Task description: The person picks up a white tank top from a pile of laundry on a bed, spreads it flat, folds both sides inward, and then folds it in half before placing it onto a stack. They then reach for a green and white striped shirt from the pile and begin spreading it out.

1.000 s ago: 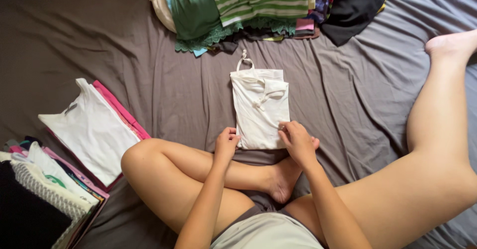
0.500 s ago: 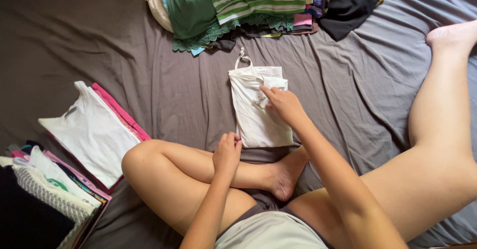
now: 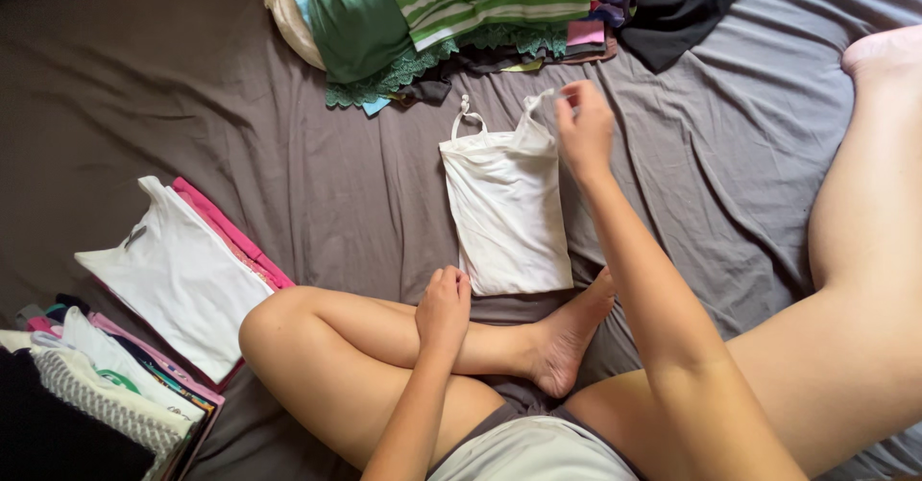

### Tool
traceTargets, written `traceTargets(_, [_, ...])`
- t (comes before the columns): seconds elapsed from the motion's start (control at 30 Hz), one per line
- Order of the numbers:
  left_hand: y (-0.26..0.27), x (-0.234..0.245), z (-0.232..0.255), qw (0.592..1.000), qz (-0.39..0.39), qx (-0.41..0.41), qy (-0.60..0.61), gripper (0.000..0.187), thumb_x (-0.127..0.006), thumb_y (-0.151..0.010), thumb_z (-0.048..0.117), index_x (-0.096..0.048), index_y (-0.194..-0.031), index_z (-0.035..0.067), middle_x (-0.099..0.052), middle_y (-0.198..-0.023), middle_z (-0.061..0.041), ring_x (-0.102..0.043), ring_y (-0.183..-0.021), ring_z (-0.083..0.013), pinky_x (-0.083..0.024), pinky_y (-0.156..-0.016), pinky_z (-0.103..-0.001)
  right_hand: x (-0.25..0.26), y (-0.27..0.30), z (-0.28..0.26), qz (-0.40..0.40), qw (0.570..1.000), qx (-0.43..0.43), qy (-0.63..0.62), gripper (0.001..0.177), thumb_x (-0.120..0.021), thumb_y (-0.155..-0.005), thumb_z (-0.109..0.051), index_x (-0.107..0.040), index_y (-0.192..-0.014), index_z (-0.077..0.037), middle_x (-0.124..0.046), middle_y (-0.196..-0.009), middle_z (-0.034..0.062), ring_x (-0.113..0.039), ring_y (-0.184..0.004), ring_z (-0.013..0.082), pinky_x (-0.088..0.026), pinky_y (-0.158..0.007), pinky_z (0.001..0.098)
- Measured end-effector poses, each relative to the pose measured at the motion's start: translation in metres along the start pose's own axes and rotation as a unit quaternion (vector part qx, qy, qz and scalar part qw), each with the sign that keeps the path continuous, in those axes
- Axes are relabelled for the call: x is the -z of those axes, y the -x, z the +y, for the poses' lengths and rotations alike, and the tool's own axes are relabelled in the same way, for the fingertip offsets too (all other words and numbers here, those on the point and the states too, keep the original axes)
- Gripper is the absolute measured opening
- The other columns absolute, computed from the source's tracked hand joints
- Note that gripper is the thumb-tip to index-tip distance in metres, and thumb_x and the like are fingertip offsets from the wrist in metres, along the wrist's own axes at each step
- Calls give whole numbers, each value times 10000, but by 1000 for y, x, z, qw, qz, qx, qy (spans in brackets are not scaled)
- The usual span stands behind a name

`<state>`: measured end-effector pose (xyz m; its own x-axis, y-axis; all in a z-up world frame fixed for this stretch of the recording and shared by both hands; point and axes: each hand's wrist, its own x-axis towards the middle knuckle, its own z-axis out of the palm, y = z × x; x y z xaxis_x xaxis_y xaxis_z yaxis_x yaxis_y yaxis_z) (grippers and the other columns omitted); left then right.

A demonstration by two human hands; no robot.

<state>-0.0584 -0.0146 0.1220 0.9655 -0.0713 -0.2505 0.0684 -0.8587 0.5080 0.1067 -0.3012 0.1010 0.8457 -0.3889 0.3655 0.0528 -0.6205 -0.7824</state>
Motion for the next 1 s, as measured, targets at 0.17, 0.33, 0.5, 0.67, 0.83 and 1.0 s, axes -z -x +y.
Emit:
traceTargets(0.17, [-1,-1,-2,1000,6,-3,15,216,-548,-1008,287,-636,-975,92,-669,-1007,-117,-658,-911,-374,-520,-755,-495,42,69,-25,-17,999,-30,-22,106,-658,-985,-108,-651,-1028,-11,-689,-907,128,-652,-714,249,-509,-650,357])
traceTargets(0.33, [0,2,-2,999,-2,-7,43,138,-611,-962,249,-642,-982,116,-673,-1011,-102,-659,-907,-362,-513,-733,-481,86,171,-63,-139,979,-77,130,138,-703,-920,-188,-682,-935,-53,-713,-935,107,-658,-847,320,-444,-762,443])
traceTargets(0.5, [-2,2,-6,996,-10,-9,91,139,-690,-884,191,-672,-1004,122,-674,-1007,-67,-679,-867,-296,-525,-721,-434,98,181,-70,-223,949,-72,211,237,-766,-823,-291,-680,-846,-71,-694,-833,81,-649,-855,283,-406,-874,433])
traceTargets(0.67, [-2,4,-8,989,-10,-13,146,197,-739,-832,183,-691,-1010,114,-675,-996,-38,-686,-799,-237,-538,-729,-389,95,179,-63,-280,931,-62,224,221,-776,-806,-274,-676,-811,-77,-698,-828,73,-653,-861,273,-397,-877,434])
traceTargets(0.83, [-3,2,-5,989,19,-34,144,95,-729,-907,186,-727,-963,108,-688,-976,-45,-656,-857,-228,-509,-717,-397,98,186,-57,-248,945,-57,205,225,-772,-811,-266,-641,-812,-84,-692,-814,61,-651,-857,273,-394,-839,433])
traceTargets(1.0, [-2,2,-4,990,-13,-13,139,143,-760,-829,176,-693,-934,104,-667,-937,-43,-673,-836,-247,-520,-709,-396,99,187,-55,-249,945,-69,198,224,-775,-808,-261,-635,-811,-86,-693,-815,55,-651,-857,271,-396,-841,429])
